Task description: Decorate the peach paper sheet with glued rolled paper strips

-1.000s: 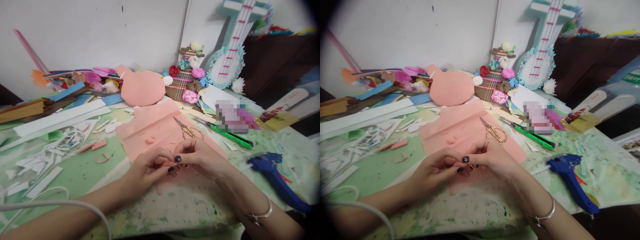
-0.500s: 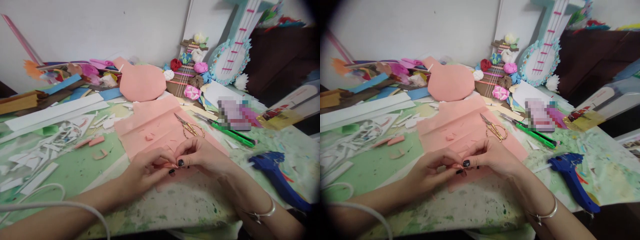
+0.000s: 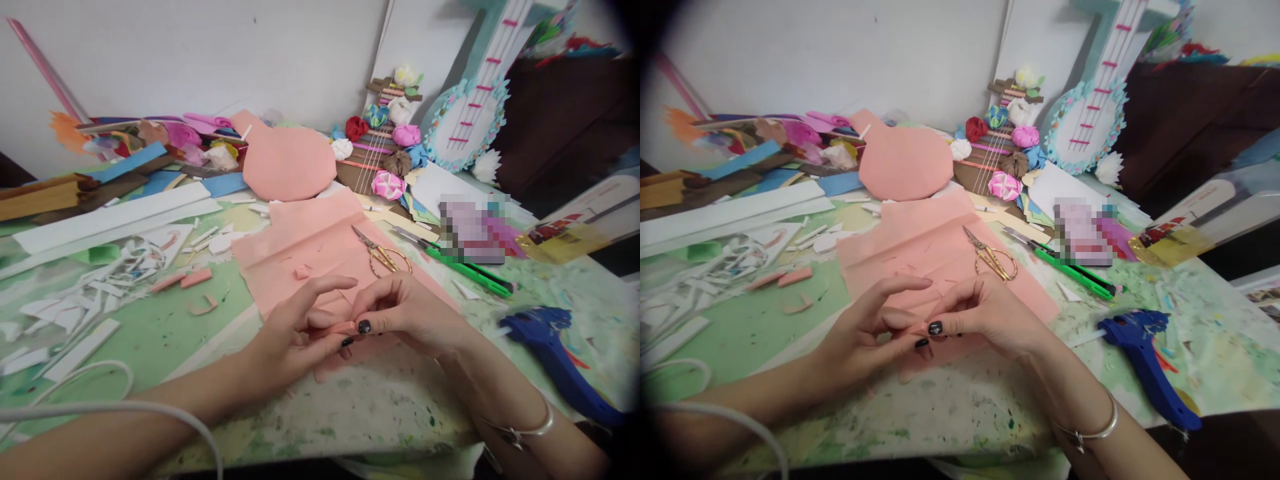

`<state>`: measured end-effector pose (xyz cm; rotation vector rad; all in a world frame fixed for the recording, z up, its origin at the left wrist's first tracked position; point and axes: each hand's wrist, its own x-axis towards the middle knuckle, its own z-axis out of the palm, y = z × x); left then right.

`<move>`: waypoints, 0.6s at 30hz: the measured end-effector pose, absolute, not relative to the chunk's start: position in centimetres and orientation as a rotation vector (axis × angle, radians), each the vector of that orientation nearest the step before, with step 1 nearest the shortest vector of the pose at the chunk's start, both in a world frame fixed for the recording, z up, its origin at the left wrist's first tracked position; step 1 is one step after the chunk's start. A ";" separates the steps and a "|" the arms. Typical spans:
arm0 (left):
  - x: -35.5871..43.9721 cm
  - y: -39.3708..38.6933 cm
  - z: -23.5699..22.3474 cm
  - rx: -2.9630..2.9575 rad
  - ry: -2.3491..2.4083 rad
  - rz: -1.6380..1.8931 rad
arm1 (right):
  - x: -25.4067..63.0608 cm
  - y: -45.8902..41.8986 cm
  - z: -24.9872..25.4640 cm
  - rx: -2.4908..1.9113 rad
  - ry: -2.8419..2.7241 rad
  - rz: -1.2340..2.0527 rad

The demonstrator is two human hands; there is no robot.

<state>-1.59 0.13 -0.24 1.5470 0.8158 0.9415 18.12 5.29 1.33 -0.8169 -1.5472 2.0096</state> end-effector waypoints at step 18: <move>-1.5 0.4 0.4 1.132 0.708 0.944 | 16.6 4.2 1.6 -0.829 -1.703 1.354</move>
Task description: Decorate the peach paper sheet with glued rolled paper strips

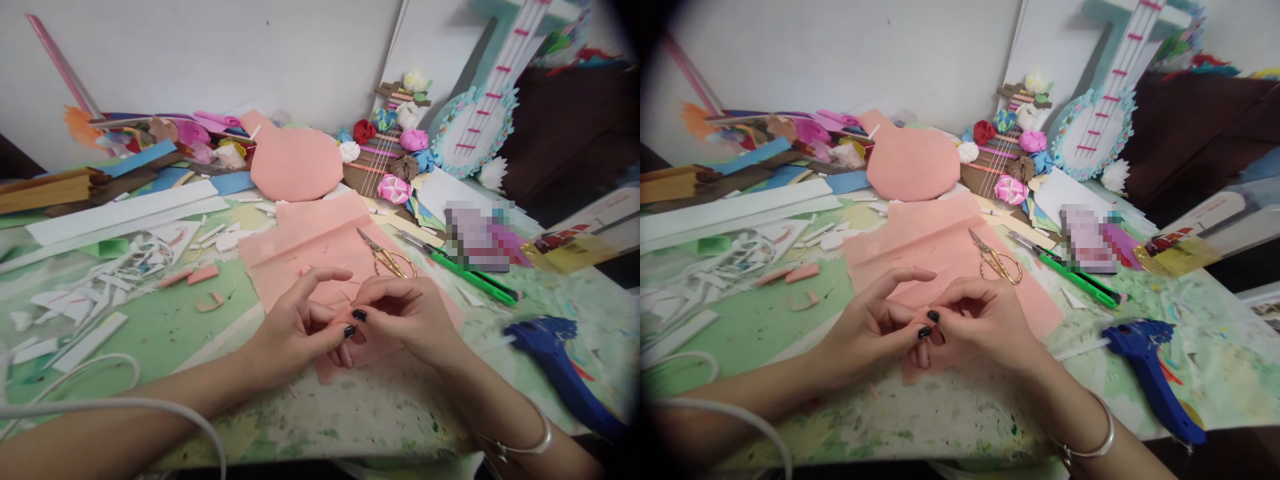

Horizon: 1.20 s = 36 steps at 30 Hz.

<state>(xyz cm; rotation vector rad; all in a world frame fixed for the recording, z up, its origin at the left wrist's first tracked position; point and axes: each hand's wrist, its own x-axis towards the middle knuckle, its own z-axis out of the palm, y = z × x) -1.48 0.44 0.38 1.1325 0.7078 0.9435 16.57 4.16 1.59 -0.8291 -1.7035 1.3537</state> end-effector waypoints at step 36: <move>-2.6 1.0 -0.3 3.017 0.847 1.197 | 19.5 5.4 2.4 -0.714 -1.347 1.165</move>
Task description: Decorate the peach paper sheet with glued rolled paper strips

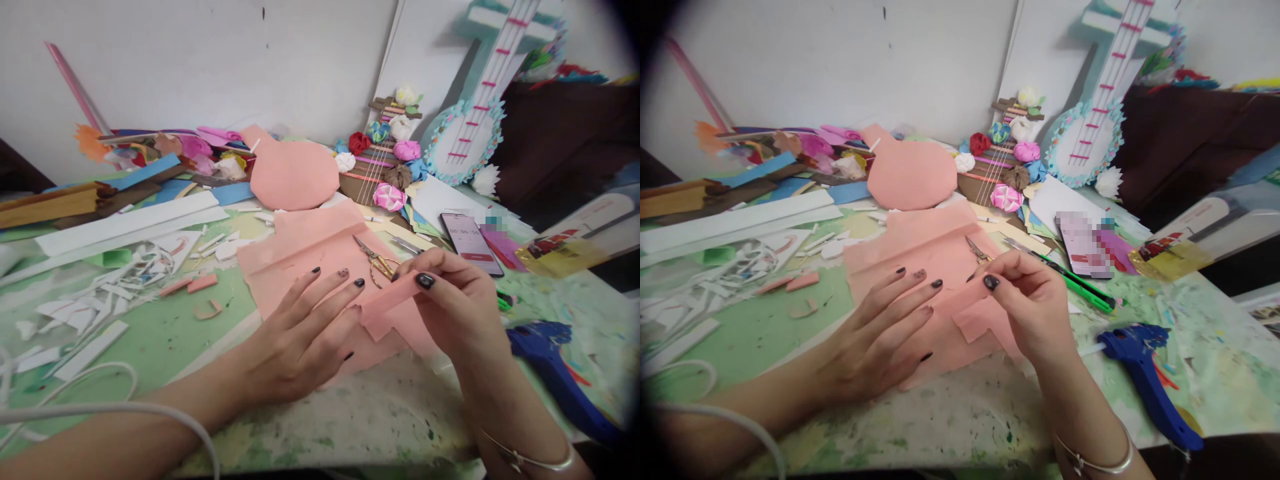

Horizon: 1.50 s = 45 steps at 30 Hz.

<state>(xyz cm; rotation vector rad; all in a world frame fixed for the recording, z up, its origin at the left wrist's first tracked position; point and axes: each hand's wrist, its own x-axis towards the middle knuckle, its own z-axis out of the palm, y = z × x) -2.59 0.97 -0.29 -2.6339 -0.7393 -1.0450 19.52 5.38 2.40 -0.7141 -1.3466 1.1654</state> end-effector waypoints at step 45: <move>-1.8 1.4 0.3 -3.050 -2.243 -2.341 | 16.8 4.0 0.8 -0.864 -1.736 0.935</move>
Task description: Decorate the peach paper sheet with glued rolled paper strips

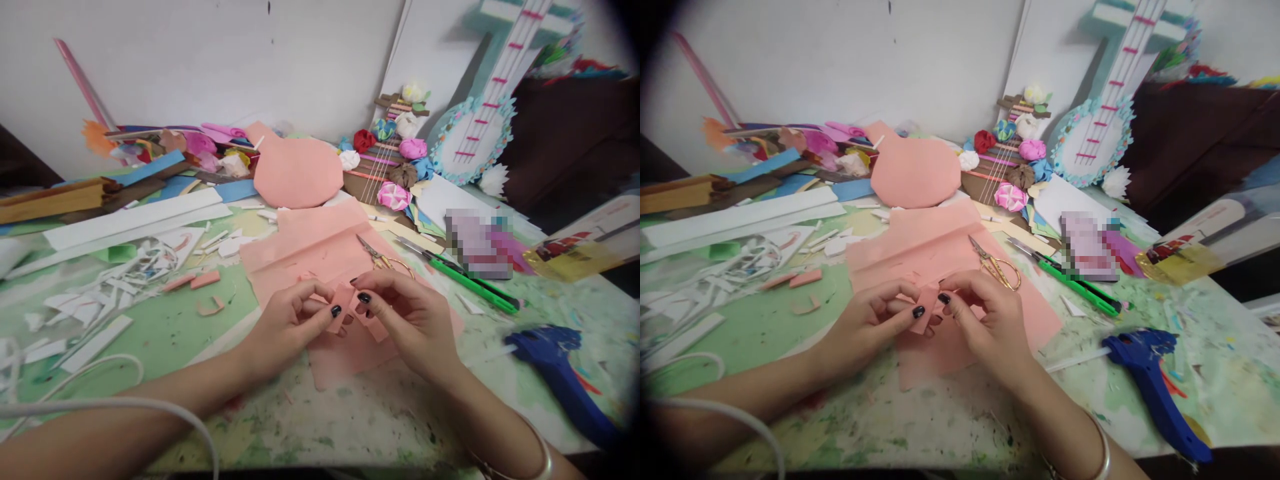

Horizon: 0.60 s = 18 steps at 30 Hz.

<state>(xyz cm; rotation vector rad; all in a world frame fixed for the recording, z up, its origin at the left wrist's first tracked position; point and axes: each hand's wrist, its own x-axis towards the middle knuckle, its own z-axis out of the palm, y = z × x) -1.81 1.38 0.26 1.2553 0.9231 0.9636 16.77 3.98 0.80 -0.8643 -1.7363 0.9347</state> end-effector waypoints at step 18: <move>-1.7 1.2 0.6 1.205 0.851 1.008 | 16.6 3.9 0.9 -0.701 -2.054 0.506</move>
